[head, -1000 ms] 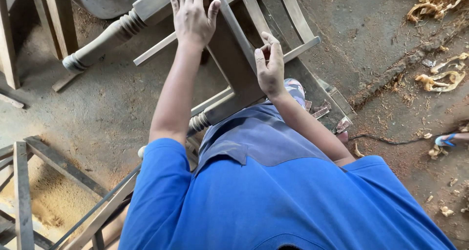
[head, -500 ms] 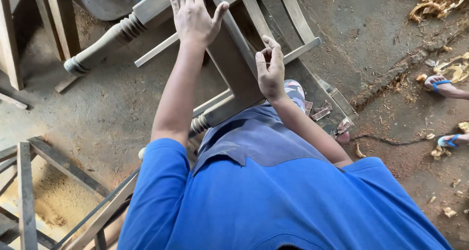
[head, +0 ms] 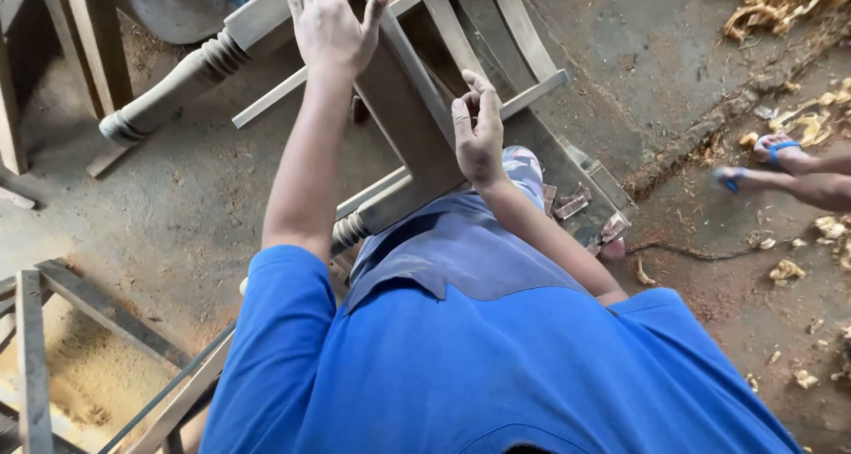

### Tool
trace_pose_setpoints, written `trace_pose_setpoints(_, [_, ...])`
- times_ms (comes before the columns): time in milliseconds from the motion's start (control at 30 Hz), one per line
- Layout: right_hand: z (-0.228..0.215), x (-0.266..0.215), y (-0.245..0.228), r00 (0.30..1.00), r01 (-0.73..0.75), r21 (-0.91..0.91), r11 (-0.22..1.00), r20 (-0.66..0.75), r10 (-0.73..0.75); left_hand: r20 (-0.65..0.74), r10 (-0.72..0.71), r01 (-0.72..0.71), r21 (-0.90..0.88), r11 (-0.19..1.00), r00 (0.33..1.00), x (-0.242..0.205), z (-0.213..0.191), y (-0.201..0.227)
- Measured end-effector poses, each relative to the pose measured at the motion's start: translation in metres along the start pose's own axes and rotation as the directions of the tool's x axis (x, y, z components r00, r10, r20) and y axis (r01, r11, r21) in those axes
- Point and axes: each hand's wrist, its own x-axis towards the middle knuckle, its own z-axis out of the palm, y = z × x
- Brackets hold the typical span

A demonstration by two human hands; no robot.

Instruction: The person sands the frame of a wooden chair using a sanding block. They hold the chair steady with one hand while moving the sanding block back and forth along the edges and surfaces of the frame.

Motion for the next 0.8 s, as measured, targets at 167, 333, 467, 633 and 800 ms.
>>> trace_pose_setpoints(167, [0.006, 0.006, 0.012, 1.000, 0.023, 0.027, 0.999, 0.008, -0.023, 0.075, 0.101, -0.118, 0.269, 0.956, 0.992, -0.111, 0.006, 0.048])
trace_pose_setpoints(333, [0.005, 0.004, 0.008, 0.999, -0.030, 0.028, 0.999, 0.038, 0.029, 0.138, 0.066, -0.088, 0.156, 0.984, 0.988, -0.077, -0.003, 0.029])
trace_pose_setpoints(467, [0.006, 0.007, 0.006, 0.999, -0.033, 0.005, 0.999, 0.022, 0.033, 0.125, -0.037, 0.033, 0.032, 0.999, 0.991, -0.004, 0.002, -0.003])
trace_pose_setpoints(633, [0.005, 0.005, 0.017, 1.000, -0.013, 0.046, 0.999, 0.020, 0.012, 0.021, 0.139, -0.141, 0.210, 0.967, 0.990, -0.151, 0.007, 0.056])
trace_pose_setpoints(800, [0.003, 0.001, 0.013, 1.000, -0.012, 0.048, 0.999, -0.004, 0.012, -0.103, 0.243, -0.221, 0.185, 0.957, 0.965, -0.151, 0.041, 0.036])
